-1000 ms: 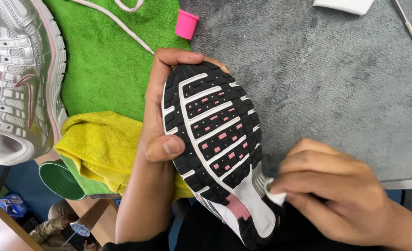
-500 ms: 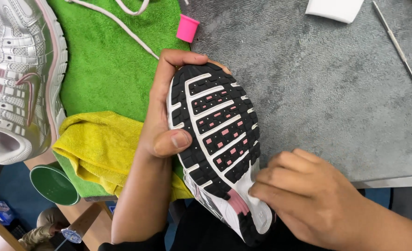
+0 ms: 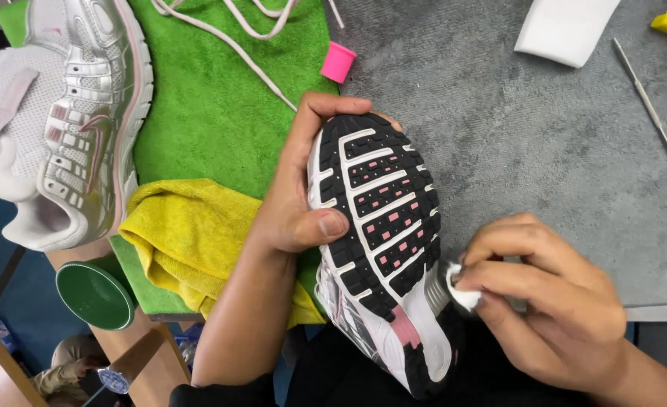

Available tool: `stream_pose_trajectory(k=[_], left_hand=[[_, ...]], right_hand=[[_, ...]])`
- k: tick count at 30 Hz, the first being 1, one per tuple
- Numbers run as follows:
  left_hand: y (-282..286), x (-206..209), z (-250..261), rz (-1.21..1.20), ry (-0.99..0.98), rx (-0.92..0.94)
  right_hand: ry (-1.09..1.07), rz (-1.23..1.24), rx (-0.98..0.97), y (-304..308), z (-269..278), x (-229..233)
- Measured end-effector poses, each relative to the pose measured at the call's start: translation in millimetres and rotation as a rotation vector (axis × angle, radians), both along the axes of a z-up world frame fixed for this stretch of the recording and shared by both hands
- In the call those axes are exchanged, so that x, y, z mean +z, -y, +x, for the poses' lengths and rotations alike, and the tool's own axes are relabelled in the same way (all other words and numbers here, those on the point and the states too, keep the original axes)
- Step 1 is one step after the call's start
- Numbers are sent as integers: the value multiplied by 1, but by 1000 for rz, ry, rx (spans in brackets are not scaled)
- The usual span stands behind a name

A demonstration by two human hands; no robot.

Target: The person applies a pink liquid from a small bottle onto a white foam pad and then uses the pad to wipe the sole of a white and pink sneaker. The person continues to wipe different areas of the sole with the foam pad throughout the clip.

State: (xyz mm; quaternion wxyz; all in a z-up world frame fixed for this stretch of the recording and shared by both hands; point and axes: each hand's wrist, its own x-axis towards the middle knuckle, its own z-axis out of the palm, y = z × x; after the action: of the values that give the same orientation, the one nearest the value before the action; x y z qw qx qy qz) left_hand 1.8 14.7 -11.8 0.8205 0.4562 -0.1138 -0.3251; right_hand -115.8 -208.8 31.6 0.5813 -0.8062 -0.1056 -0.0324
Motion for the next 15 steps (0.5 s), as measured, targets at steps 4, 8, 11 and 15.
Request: stream_pose_trajectory(k=[4,8,11,15], left_hand=[[0,-1,1,-12,3,-3],[0,-1,2,33,52,-21],[0,-2,4,27,50,-25],[1,-4,-1,-167,-56,-28]], right_hand=[[-24,14,29,-10,9,2],[-17,50,23,-12,8,-4],[-31,66,-18,-8,6,-6],[-43,108,-86,-5,1,-8]])
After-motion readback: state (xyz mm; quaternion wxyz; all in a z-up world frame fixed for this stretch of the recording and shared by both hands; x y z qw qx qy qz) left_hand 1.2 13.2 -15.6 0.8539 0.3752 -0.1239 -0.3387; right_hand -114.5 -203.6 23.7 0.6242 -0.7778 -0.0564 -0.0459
